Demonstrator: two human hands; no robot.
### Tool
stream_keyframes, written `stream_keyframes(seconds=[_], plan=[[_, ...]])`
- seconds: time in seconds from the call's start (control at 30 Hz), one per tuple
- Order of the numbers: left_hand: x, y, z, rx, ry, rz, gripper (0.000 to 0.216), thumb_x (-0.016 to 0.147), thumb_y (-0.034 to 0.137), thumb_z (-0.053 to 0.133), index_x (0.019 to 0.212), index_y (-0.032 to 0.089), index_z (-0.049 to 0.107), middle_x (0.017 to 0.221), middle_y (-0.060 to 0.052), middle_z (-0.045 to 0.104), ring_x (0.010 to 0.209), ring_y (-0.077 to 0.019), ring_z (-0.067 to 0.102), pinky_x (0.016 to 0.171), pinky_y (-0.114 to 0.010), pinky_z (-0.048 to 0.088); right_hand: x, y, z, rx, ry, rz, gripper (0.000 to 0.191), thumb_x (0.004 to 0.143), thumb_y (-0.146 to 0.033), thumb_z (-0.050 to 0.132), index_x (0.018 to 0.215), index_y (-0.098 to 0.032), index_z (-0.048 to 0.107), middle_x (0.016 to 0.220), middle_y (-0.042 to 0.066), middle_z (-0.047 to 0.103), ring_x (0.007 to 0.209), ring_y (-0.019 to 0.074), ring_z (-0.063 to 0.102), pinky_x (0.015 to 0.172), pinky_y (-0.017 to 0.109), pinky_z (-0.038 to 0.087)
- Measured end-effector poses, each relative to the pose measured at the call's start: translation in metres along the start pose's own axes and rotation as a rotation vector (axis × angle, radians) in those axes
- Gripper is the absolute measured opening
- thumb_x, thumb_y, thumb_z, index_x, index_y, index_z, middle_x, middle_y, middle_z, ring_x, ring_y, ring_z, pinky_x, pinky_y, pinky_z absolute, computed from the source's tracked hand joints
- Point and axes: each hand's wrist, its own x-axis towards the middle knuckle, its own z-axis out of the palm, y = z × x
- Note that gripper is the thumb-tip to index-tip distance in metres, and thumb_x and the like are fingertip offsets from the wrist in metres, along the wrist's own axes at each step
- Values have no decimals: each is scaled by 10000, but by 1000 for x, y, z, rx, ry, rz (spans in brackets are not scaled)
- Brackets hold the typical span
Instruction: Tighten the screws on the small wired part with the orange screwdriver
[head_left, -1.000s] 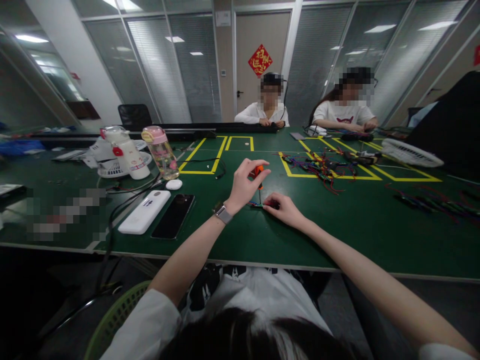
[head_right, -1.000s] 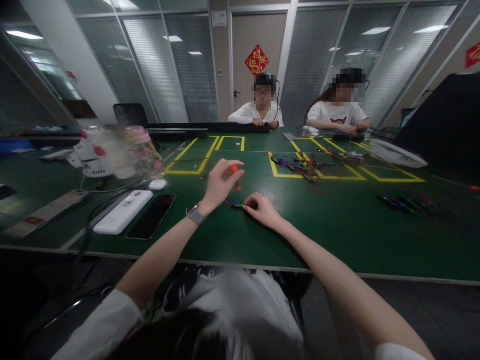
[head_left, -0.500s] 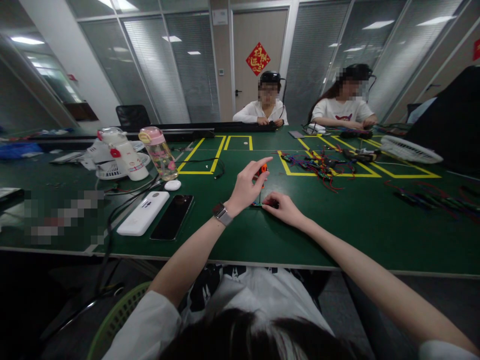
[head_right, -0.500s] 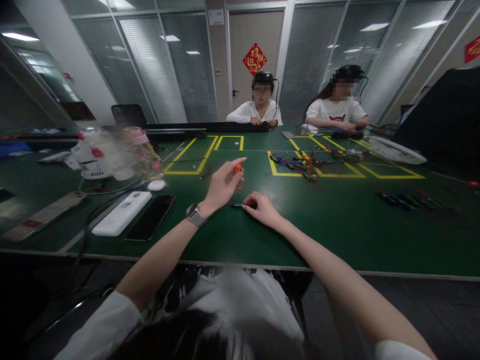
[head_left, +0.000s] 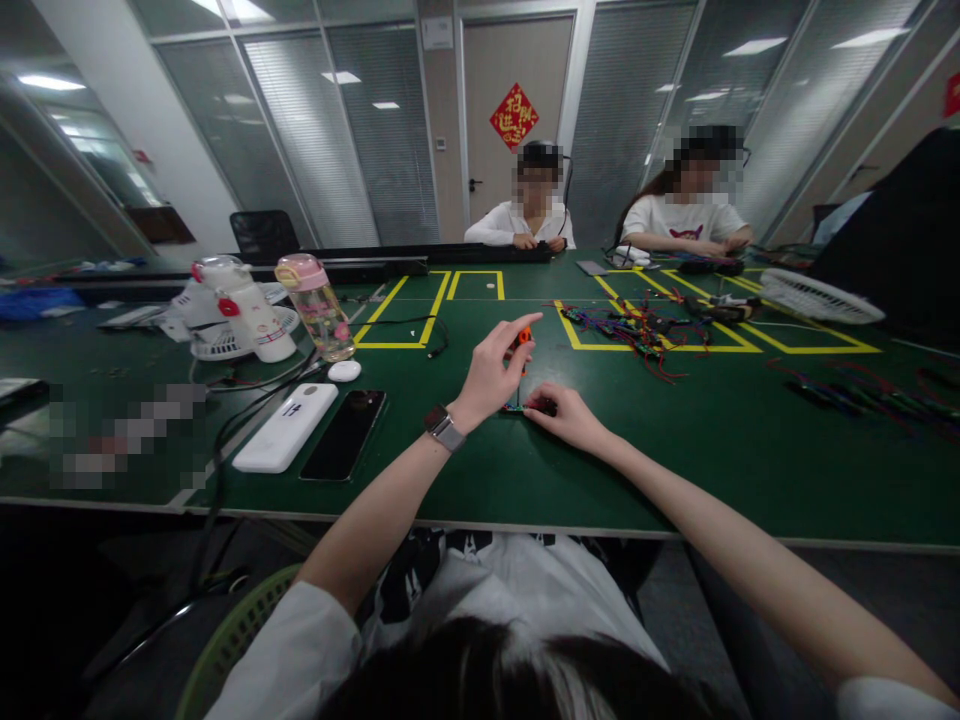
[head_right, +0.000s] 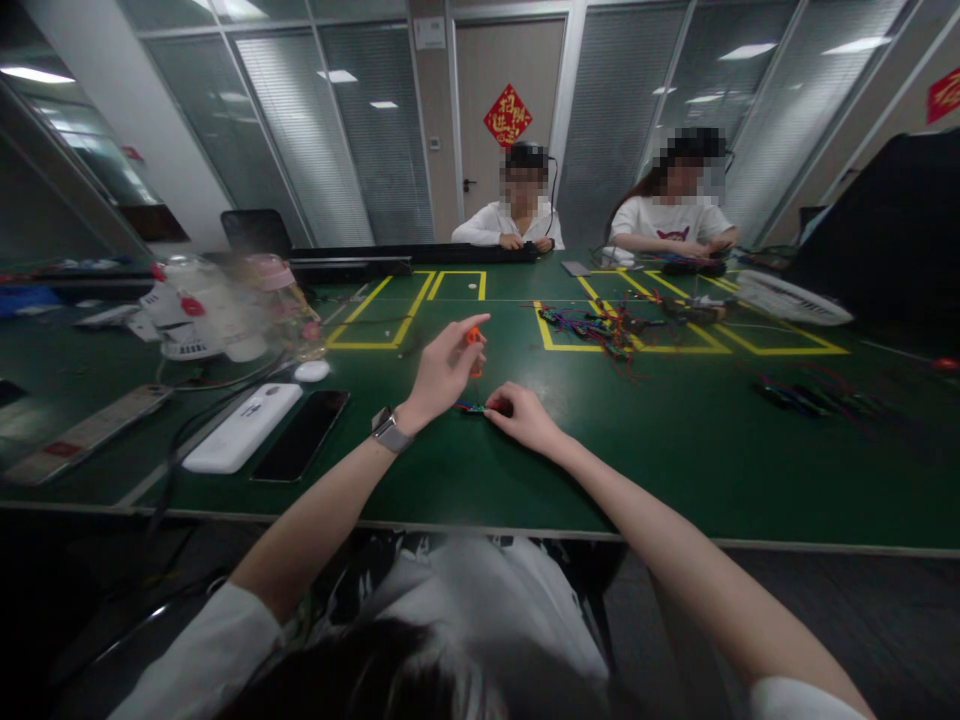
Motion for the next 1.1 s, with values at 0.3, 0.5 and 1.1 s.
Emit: stream_keyframes(seconds=[0.3,0.5,1.1], plan=[[1,0,-2,112,1,67,333,891,284,572,1222,258,551,923,-12,607,774,-103,575,690,-199,522,0,-4,-1,8,3,1,54,780,-213,612,792,-164,630,789,43,621,700,157,566,660,287,461],[0,0,-3,-3,-43,-2,371,960,264,416,1330,255,448,1042,-42,603,717,-76,617,661,-196,538,0,-1,-1,1,-7,-1,55,783,-212,613,800,-163,629,797,44,620,708,161,566,668,291,462],[3,-3,-2,46,57,-11,268,947,254,456,1204,220,522,969,-28,567,701,-79,597,635,-194,517,0,1,1,-8,12,-13,59,775,-216,616,781,-159,627,769,37,619,682,151,564,631,271,443]])
